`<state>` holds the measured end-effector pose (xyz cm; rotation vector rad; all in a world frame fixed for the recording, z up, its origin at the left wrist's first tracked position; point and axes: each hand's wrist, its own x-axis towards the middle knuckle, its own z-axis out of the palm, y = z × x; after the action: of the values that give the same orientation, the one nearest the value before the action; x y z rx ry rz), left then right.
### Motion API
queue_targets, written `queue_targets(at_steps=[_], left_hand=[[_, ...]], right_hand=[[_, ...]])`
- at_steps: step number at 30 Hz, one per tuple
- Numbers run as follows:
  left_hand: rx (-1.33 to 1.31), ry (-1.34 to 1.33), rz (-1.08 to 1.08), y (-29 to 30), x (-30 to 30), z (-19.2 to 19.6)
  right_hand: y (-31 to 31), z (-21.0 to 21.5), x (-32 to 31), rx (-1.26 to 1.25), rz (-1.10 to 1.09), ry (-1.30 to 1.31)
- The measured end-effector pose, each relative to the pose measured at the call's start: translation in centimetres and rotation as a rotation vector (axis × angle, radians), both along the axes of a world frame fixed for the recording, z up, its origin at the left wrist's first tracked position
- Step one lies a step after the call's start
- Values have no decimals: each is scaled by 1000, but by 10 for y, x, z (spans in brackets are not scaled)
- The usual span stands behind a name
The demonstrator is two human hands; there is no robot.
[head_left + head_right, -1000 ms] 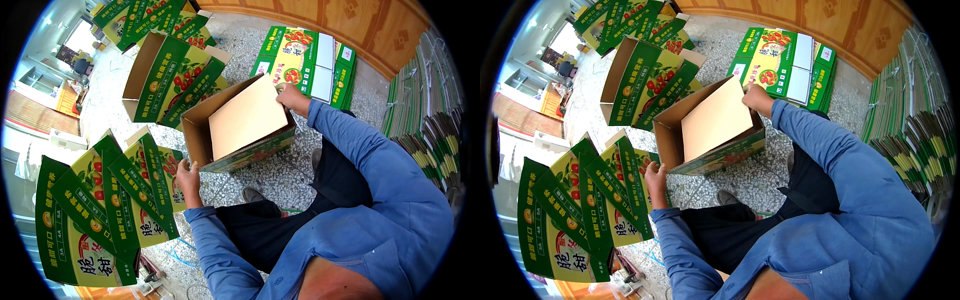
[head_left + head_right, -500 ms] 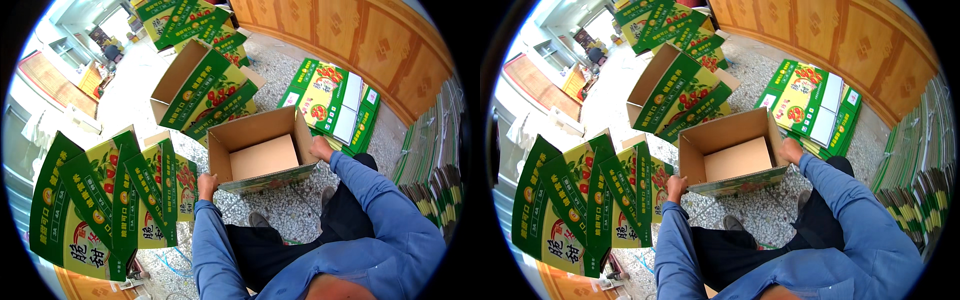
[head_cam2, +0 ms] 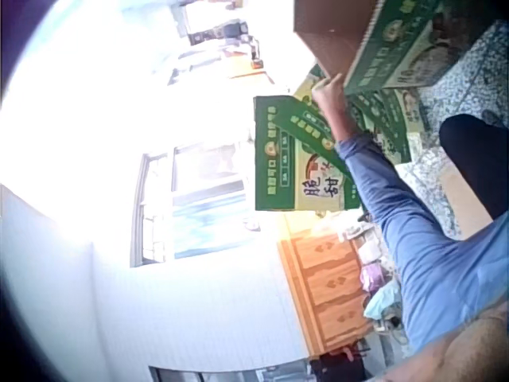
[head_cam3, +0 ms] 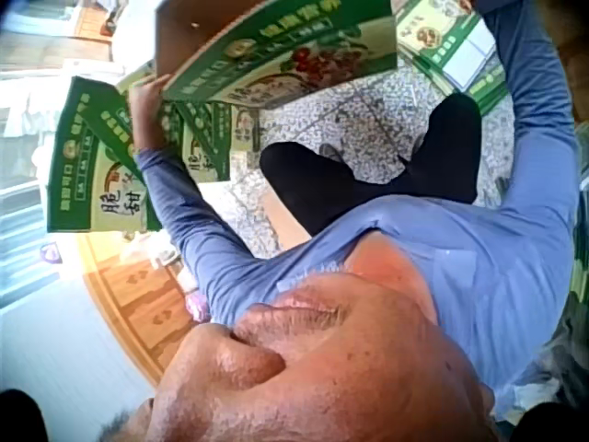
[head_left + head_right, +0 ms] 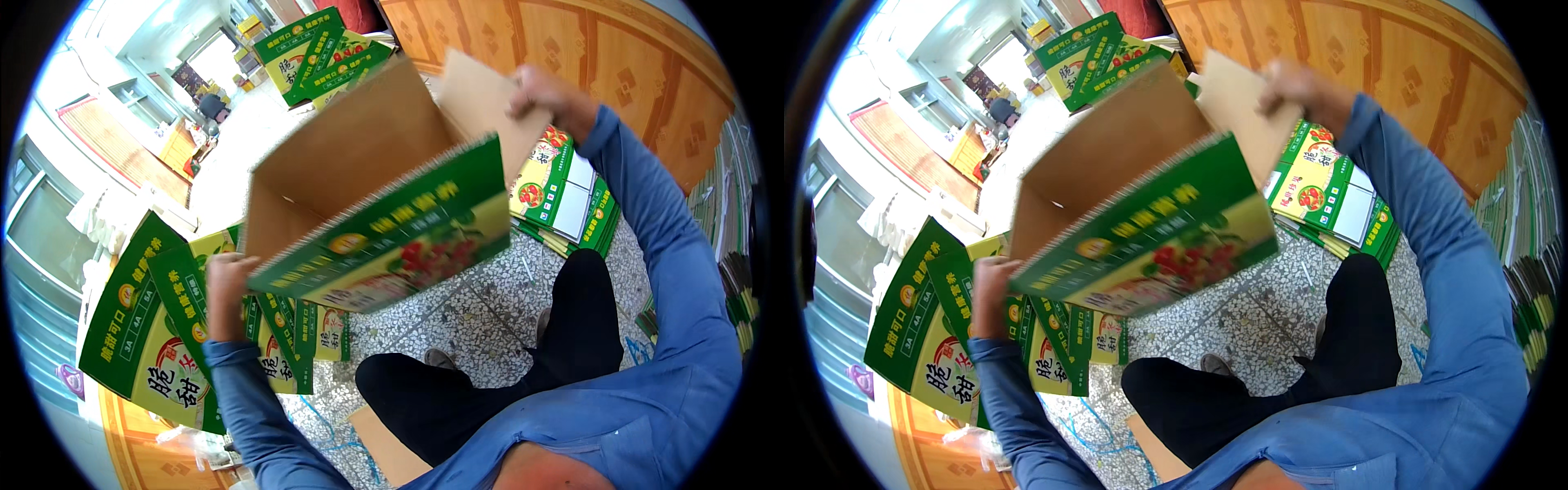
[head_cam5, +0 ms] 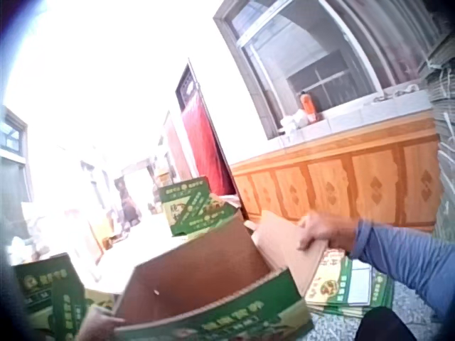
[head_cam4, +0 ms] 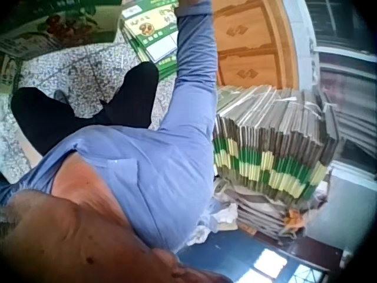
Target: The person sits on the floor and assembles multiple flat-packed cardboard boxes. They fold the flaps, insert cardboard dividers, and seal the boxes using a tape dispenser. The person then stacks the finished boxes and briefly washes their hands in a sink.
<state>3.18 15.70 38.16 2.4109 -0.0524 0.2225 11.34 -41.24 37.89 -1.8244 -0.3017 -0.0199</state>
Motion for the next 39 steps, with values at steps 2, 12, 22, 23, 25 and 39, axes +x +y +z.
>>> queue_targets(at_steps=[2, 12, 22, 23, 25, 39], left_hand=[[-94, -57, 212, -9, -20, 74], [364, -705, 450, 81, 106, 176], [-33, -313, 386, 123, 217, 108], [-16, -285, 391, 132, 225, 104], [212, -314, 337, 154, 250, 90], [564, -174, 162, 97, 423, -48]], right_hand=[[9, 48, 14, 38, 22, -214], [128, 125, 260, -93, 66, -1261], [189, 82, 303, -68, 1, -279], [195, 86, 303, -125, 5, -246], [202, 77, 316, -190, 6, -226], [236, -125, 377, -864, -513, -311]])
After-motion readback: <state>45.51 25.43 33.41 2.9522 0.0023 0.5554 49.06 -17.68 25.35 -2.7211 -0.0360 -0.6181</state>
